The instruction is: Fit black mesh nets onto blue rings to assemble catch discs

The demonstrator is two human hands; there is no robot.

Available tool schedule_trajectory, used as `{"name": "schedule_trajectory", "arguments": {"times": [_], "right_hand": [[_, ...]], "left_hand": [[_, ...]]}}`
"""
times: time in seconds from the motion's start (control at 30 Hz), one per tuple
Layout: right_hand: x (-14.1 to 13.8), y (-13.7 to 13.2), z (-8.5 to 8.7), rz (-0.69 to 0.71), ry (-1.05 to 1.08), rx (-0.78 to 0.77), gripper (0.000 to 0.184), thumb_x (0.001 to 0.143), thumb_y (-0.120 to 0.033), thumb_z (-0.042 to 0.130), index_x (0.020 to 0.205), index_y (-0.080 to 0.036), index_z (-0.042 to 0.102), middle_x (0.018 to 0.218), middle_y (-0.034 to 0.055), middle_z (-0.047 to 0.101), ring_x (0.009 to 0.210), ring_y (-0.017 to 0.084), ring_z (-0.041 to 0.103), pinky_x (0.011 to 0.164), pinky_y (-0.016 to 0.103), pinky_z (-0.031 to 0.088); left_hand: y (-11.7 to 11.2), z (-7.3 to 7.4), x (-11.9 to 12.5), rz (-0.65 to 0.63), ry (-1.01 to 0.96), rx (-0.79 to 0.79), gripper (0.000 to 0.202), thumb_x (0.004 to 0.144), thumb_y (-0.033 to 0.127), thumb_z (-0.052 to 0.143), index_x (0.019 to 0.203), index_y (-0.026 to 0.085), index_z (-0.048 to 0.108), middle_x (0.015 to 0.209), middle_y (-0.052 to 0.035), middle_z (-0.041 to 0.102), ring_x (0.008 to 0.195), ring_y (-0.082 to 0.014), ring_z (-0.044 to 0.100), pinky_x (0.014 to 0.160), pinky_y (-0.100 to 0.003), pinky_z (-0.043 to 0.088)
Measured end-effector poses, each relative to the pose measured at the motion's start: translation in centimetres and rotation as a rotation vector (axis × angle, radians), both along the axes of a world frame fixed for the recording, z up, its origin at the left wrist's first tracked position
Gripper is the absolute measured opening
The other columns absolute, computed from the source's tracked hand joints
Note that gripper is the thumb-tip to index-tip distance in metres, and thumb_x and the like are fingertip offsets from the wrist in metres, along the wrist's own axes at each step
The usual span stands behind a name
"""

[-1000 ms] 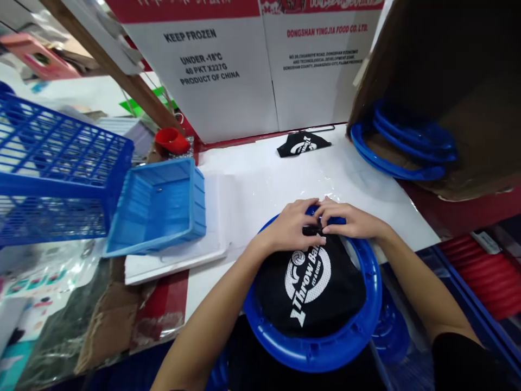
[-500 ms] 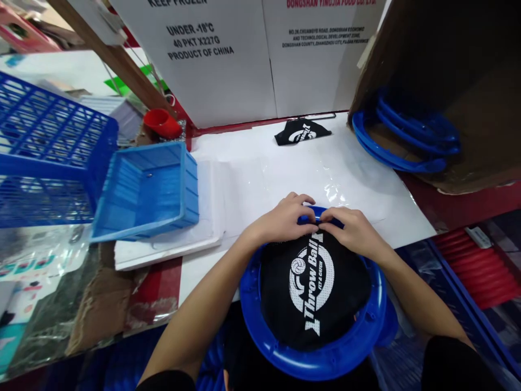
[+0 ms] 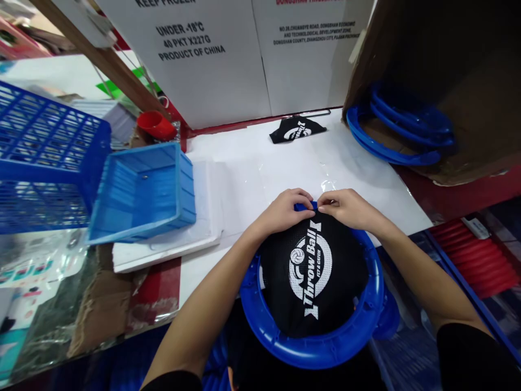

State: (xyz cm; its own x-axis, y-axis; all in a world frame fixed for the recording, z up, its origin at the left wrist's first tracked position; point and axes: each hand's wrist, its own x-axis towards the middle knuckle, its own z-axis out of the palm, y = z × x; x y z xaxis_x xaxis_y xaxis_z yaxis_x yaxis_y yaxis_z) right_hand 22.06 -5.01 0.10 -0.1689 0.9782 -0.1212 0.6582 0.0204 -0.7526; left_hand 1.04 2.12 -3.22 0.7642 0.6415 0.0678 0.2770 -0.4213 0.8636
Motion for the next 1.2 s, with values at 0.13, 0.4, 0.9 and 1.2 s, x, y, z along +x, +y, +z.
{"name": "schedule_trajectory", "arguments": {"times": [0.13, 0.4, 0.9, 1.2], "right_hand": [[0.0, 1.0, 0.8, 0.044, -0.053, -0.055, 0.014, 0.090, -0.014, 0.068, 0.084, -0.021, 0.078, 0.082, 0.0010, 0.079, 0.082, 0.018, 0.070, 0.079, 0.032, 0.049], [0.3, 1.5, 0.4, 0.119, -0.032, -0.027, 0.016, 0.089, -0.012, 0.063, 0.092, -0.021, 0.076, 0.082, 0.0009, 0.076, 0.079, 0.017, 0.068, 0.075, 0.030, 0.050], [-0.7, 0.5, 0.7, 0.151, -0.299, 0.033, 0.022, 0.093, -0.007, 0.058, 0.088, -0.023, 0.072, 0.084, 0.0024, 0.076, 0.080, 0.020, 0.068, 0.073, 0.031, 0.045], [-0.6, 0.7, 0.3, 0.166, -0.339, 0.045, 0.022, 0.093, -0.006, 0.057, 0.089, -0.024, 0.070, 0.083, 0.0023, 0.075, 0.078, 0.020, 0.068, 0.071, 0.031, 0.046]], "left_hand": [[0.0, 0.1, -0.1, -0.021, 0.024, 0.027, 0.012, 0.092, 0.024, 0.069, 0.084, 0.022, 0.078, 0.121, -0.0074, 0.076, 0.116, -0.0267, 0.070, 0.114, -0.050, 0.051], [0.2, 0.2, 0.1, -0.059, 0.104, 0.117, 0.013, 0.088, 0.022, 0.063, 0.079, 0.021, 0.071, 0.111, -0.0062, 0.077, 0.108, -0.0259, 0.070, 0.113, -0.051, 0.050], [0.3, 0.3, 0.0, -0.083, 0.100, 0.072, 0.008, 0.085, 0.020, 0.061, 0.081, 0.021, 0.067, 0.109, -0.0078, 0.076, 0.108, -0.0264, 0.070, 0.109, -0.049, 0.052], [0.3, 0.1, 0.2, -0.084, 0.120, 0.087, 0.007, 0.085, 0.021, 0.060, 0.082, 0.022, 0.066, 0.107, -0.0077, 0.075, 0.105, -0.0260, 0.069, 0.104, -0.047, 0.054]]}}
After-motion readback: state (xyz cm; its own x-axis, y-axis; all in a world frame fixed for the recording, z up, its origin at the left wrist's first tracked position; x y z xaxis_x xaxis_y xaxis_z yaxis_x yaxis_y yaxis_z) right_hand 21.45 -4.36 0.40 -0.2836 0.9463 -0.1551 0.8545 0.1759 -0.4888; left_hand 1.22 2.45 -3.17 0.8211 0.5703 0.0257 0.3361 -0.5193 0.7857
